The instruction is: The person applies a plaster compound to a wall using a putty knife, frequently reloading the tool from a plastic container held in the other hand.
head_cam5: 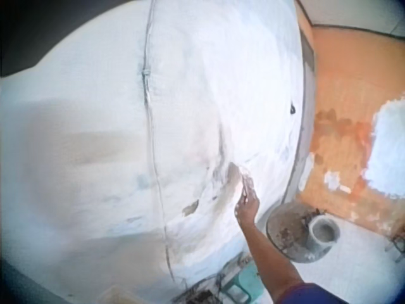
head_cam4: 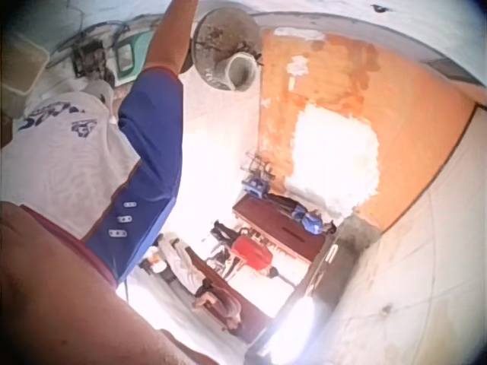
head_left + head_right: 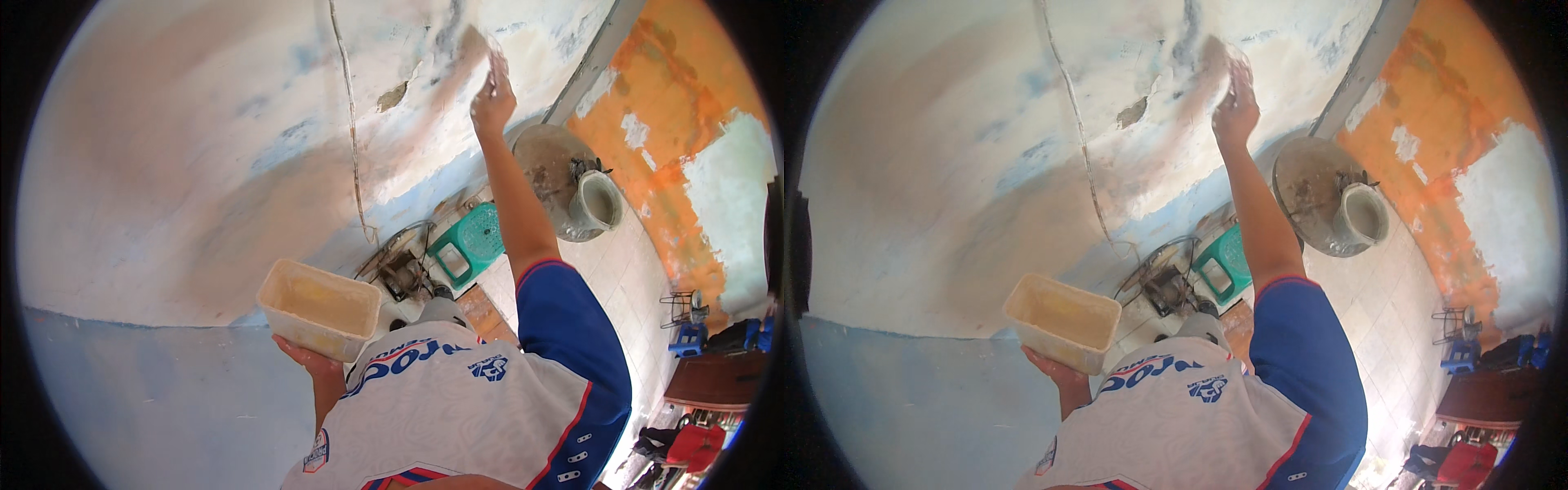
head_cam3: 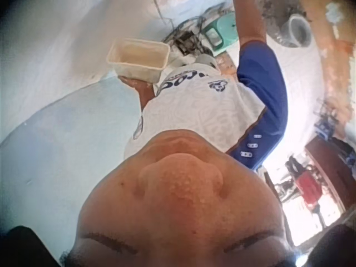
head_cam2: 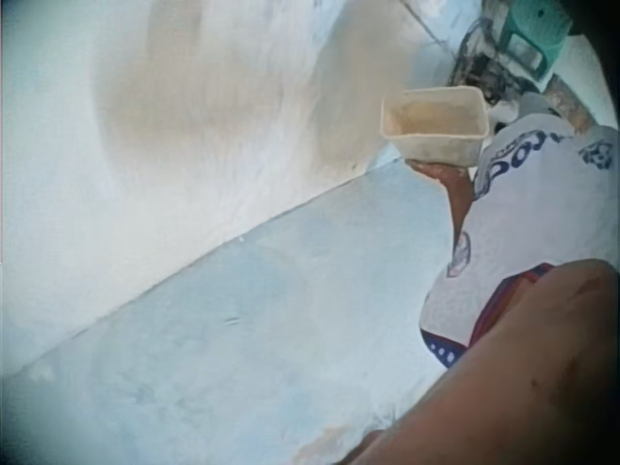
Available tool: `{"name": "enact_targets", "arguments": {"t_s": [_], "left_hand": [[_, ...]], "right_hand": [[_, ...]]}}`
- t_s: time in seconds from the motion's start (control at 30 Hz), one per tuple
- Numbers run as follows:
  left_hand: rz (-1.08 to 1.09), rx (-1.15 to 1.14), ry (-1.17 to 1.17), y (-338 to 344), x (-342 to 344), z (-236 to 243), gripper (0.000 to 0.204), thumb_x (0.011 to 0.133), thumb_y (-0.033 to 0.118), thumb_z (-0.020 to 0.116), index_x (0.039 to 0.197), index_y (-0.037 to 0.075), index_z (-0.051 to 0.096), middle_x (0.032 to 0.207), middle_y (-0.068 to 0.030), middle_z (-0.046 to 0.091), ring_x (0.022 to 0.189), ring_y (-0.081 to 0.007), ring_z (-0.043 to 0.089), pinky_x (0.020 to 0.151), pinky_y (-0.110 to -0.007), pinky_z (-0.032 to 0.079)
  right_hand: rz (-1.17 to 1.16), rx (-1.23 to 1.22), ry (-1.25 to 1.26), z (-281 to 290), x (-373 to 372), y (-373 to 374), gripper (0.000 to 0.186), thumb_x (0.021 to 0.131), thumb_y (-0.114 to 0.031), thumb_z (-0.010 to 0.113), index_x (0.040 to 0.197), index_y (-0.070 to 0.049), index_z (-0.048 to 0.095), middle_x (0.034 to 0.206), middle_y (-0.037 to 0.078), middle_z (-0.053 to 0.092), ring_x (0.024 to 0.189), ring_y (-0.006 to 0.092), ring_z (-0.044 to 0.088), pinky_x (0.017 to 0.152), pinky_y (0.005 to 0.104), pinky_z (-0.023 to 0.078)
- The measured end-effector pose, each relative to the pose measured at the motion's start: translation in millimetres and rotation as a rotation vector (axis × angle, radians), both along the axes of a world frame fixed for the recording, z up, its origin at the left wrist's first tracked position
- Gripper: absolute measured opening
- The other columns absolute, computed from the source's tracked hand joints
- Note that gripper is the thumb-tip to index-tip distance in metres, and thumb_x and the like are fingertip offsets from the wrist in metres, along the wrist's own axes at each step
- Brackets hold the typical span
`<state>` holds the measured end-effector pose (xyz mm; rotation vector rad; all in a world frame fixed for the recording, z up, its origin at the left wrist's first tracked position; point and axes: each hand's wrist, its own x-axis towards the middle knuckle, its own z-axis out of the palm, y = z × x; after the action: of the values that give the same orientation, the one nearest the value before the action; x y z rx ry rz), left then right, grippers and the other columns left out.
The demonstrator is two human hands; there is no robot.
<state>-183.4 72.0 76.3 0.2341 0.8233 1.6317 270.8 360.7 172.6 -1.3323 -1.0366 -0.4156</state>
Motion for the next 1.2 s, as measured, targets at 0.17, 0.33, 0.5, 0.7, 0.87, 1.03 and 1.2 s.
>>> {"name": "enact_targets", "arguments": {"t_s": [0.17,0.33,0.5,0.7,0.87,1.03,1.2], "left_hand": [[0.040,-0.003,0.040,1.5,19.3,4.5,0.080,0.101,0.074,0.034,0.159,0.019,0.033,0.161,-0.0068,0.038,0.146,-0.0316,0.040,0.120,-0.049,0.037],[0.002,0.103,0.134,4.0,32.2,7.7,0.078,0.102,0.073,0.031,0.159,0.020,0.033,0.161,-0.0058,0.037,0.146,-0.0307,0.040,0.120,-0.049,0.037],[0.015,-0.039,0.085,10.6,70.6,42.9,0.076,0.103,0.072,0.027,0.159,0.021,0.033,0.161,-0.0051,0.037,0.146,-0.0298,0.040,0.119,-0.048,0.038],[0.029,0.013,0.039,18.5,83.0,26.6,0.076,0.103,0.073,0.029,0.159,0.022,0.034,0.161,-0.0046,0.038,0.145,-0.0295,0.042,0.118,-0.047,0.039],[0.042,0.039,0.006,16.0,87.5,20.7,0.075,0.103,0.072,0.031,0.158,0.022,0.035,0.160,-0.0043,0.039,0.144,-0.0296,0.043,0.118,-0.048,0.040],[0.056,-0.043,-0.002,8.4,104.7,29.2,0.076,0.102,0.072,0.032,0.159,0.022,0.033,0.160,-0.0051,0.039,0.144,-0.0294,0.042,0.118,-0.048,0.039],[0.072,-0.033,0.014,15.2,122.0,22.4,0.076,0.102,0.073,0.030,0.160,0.022,0.032,0.161,-0.0052,0.037,0.145,-0.0294,0.041,0.119,-0.047,0.039]], "right_hand": [[0.186,-0.080,-0.182,-103.9,-85.0,-11.2,0.045,0.090,0.002,0.057,0.132,-0.009,0.068,0.129,0.024,0.067,0.120,0.0426,0.064,0.096,0.0468,0.054],[0.373,-0.440,-0.092,-131.6,-95.1,-82.2,0.057,0.089,0.009,0.052,0.140,-0.013,0.065,0.143,0.019,0.061,0.137,0.0350,0.056,0.105,0.0405,0.050],[0.132,0.122,-0.049,10.2,-29.9,-33.8,0.034,0.105,-0.003,0.051,0.137,0.002,0.063,0.140,0.020,0.064,0.135,0.0324,0.059,0.109,0.0372,0.046],[0.291,-0.102,-0.268,-113.6,-81.1,-19.0,0.041,0.093,0.001,0.059,0.130,-0.012,0.070,0.138,0.016,0.065,0.130,0.0387,0.059,0.108,0.0477,0.048],[0.411,-0.473,-0.192,-177.9,-75.8,-93.6,0.058,0.091,0.006,0.054,0.140,-0.022,0.064,0.141,0.010,0.065,0.134,0.0328,0.059,0.111,0.0418,0.048],[0.058,0.139,-0.158,-4.2,1.9,-25.7,0.045,0.097,0.002,0.054,0.140,-0.006,0.063,0.130,0.020,0.070,0.106,0.0320,0.072,0.088,0.0374,0.056],[0.241,-0.116,-0.268,-95.9,-63.3,-1.9,0.045,0.093,-0.001,0.057,0.135,-0.015,0.068,0.137,0.014,0.066,0.127,0.0363,0.062,0.098,0.0474,0.053]]}}
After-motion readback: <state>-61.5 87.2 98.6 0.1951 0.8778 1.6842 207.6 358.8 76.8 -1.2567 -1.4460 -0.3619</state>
